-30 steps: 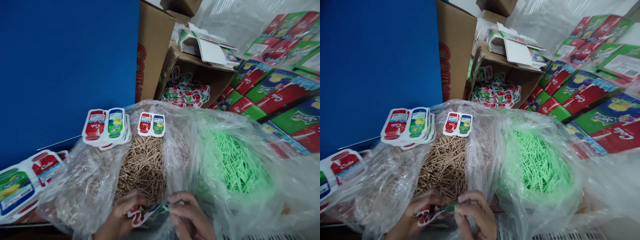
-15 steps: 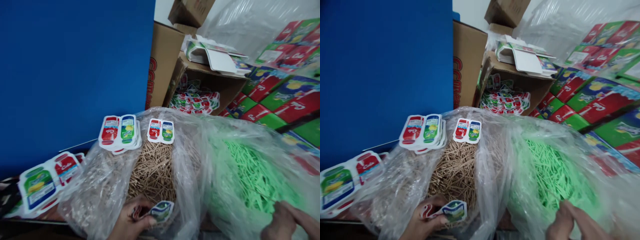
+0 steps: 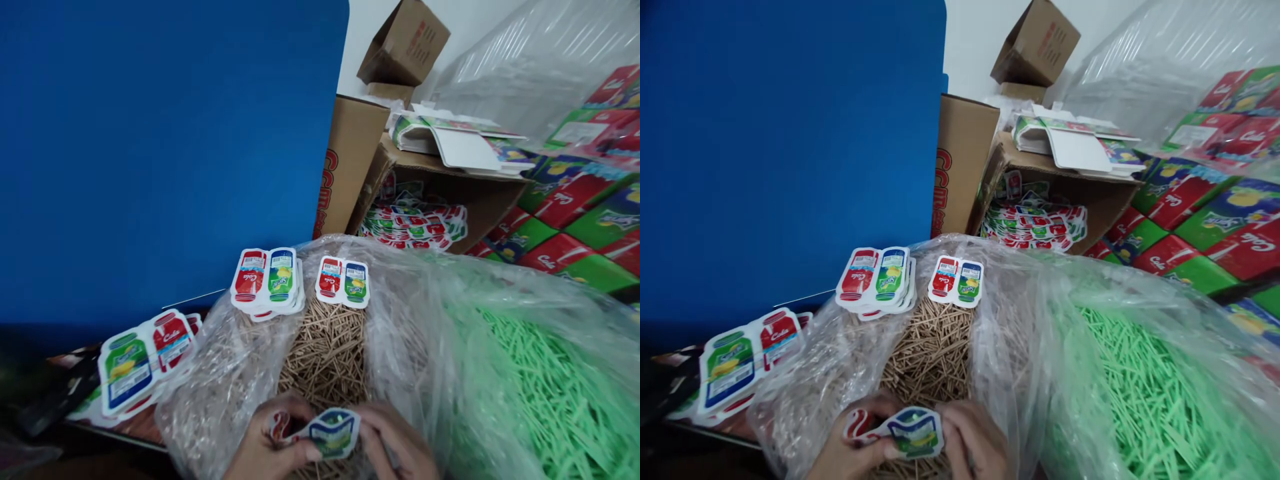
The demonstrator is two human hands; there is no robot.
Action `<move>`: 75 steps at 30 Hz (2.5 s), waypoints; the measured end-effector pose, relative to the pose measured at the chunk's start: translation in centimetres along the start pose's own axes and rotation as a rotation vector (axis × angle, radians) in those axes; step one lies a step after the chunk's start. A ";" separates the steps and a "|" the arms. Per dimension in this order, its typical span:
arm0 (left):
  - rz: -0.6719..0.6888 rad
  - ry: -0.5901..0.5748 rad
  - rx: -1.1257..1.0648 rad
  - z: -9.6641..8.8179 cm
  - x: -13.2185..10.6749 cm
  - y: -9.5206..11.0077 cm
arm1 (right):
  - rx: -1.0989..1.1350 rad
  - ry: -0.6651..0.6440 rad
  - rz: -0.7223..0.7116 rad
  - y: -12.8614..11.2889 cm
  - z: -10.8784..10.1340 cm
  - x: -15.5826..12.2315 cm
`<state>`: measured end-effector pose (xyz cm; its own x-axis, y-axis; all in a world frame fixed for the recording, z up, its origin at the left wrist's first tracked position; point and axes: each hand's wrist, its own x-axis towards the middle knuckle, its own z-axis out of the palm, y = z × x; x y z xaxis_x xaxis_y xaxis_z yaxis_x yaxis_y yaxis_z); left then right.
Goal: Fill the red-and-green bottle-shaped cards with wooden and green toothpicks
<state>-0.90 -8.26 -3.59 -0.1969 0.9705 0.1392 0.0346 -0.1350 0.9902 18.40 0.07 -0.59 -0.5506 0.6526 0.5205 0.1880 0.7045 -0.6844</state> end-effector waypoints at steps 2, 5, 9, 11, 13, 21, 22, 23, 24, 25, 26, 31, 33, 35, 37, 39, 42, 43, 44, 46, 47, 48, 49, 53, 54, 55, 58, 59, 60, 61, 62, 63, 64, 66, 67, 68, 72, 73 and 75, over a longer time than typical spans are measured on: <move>0.008 0.021 0.009 -0.5 0.2 0.6 | 0.097 0.022 0.023 0.0 0.8 0.1; 0.039 0.077 0.063 -0.9 0.4 1.1 | 0.118 0.171 0.103 0.0 1.6 -0.4; 0.104 0.041 0.142 -0.4 0.6 1.4 | 0.021 0.208 0.090 0.6 2.4 -0.9; 0.102 0.006 0.159 -0.1 0.6 1.4 | -0.034 0.291 0.176 1.0 2.5 -0.9; 0.083 -0.022 0.180 -0.1 0.5 1.5 | 0.031 0.230 0.190 1.2 2.5 -0.9; 0.079 -0.030 0.261 -0.2 0.8 2.5 | 0.138 0.276 0.123 0.5 1.3 -1.5; 0.085 -0.048 0.273 -0.1 0.8 2.5 | 0.093 0.213 0.015 0.2 0.9 -1.1; 0.099 -0.071 0.285 0.0 0.8 2.5 | 0.053 0.142 -0.081 -0.1 0.4 -0.6; 0.120 -0.088 0.298 0.2 0.8 2.4 | 0.022 0.081 -0.155 -0.4 0.0 0.0; 0.142 -0.107 0.316 0.2 0.8 2.4 | -0.004 0.040 -0.202 -0.6 -0.5 0.4; 0.158 -0.120 0.336 0.3 0.8 2.3 | -0.026 0.019 -0.222 -0.8 -0.9 0.8; 0.138 -0.171 0.407 0.4 0.6 2.1 | -0.156 -0.019 -0.253 -1.2 -1.9 1.1; 0.145 -0.189 0.440 0.5 0.6 2.2 | -0.167 -0.090 -0.207 -1.3 -1.8 1.0; 0.163 -0.233 0.481 0.6 0.6 2.2 | -0.152 -0.166 -0.137 -1.3 -1.5 0.9; 0.164 -0.277 0.500 0.7 0.5 2.1 | -0.132 -0.224 -0.097 -1.3 -1.4 0.8; 0.133 -0.274 0.485 0.7 0.4 1.8 | -0.094 -0.253 -0.068 -1.0 -1.5 0.5; 0.078 -0.191 0.406 0.7 0.2 1.4 | 0.012 -0.215 -0.015 -0.4 -1.6 -0.7; 0.068 -0.161 0.369 0.6 0.1 1.3 | 0.049 -0.177 0.029 -0.1 -1.5 -1.3; 0.061 -0.134 0.328 0.6 0.1 1.2 | 0.083 -0.139 0.088 0.1 -1.3 -1.9; 0.054 -0.095 0.244 0.6 0.1 1.1 | 0.138 -0.089 0.242 0.5 -0.5 -2.9; 0.052 -0.076 0.204 0.6 0.1 1.1 | 0.162 -0.094 0.302 0.6 0.1 -3.2; 0.049 -0.062 0.170 0.6 0.0 1.1 | 0.184 -0.116 0.335 0.6 0.6 -3.4; 0.044 -0.048 0.143 0.5 0.0 1.0 | 0.203 -0.144 0.342 0.5 1.2 -3.4; -0.059 0.018 0.042 0.2 -0.6 0.9 | 0.229 -0.113 0.318 -0.2 2.9 -2.5; -0.106 0.032 0.005 0.0 -0.8 0.9 | 0.222 -0.066 0.334 -0.4 3.1 -2.2; -0.150 0.041 -0.029 -0.2 -0.9 1.0 | 0.219 -0.016 0.360 -0.5 3.3 -1.9; -0.229 0.039 -0.054 -1.0 -1.0 1.2 | 0.278 0.075 0.457 -0.6 3.6 -1.0; -0.235 0.052 -0.032 -1.3 -0.9 1.3 | 0.315 0.076 0.487 -0.6 3.8 -0.7; -0.237 0.076 -0.009 -1.6 -0.7 1.4 | 0.353 0.064 0.512 -0.6 4.0 -0.5; -0.240 0.110 0.006 -1.8 -0.5 1.6 | 0.388 0.043 0.531 -0.6 4.1 -0.4; -0.248 0.146 0.007 -2.0 -0.3 1.7 | 0.423 0.018 0.546 -0.6 4.4 -0.2; -0.260 0.185 -0.004 -2.1 -0.1 1.8 | 0.456 -0.005 0.557 -0.6 4.6 -0.1; -0.275 0.216 -0.023 -2.2 0.0 2.0 | 0.481 -0.026 0.564 -0.6 4.8 0.0; -0.304 0.258 -0.071 -2.3 0.2 2.2 | 0.497 -0.044 0.572 -0.6 5.1 0.2; -0.316 0.266 -0.097 -2.3 0.2 2.2 | 0.489 -0.041 0.574 -0.6 5.2 0.3; -0.329 0.261 -0.125 -2.3 0.2 2.3 | 0.474 -0.032 0.573 -0.6 5.3 0.4; -0.356 0.197 -0.226 -2.8 0.2 2.4 | 0.457 0.015 0.554 -0.2 5.5 0.9; -0.353 0.189 -0.231 -3.0 0.3 2.7 | 0.464 0.016 0.556 -0.1 5.7 1.0; -0.361 0.206 -0.213 -3.6 0.4 3.7 | 0.491 0.012 0.567 0.0 6.1 1.5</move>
<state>-4.37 -9.09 0.10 -0.3503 0.9061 -0.2370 -0.2696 0.1448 0.9520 12.65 -0.67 -2.93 -0.4681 0.8834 0.0238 0.0543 0.0556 -0.9970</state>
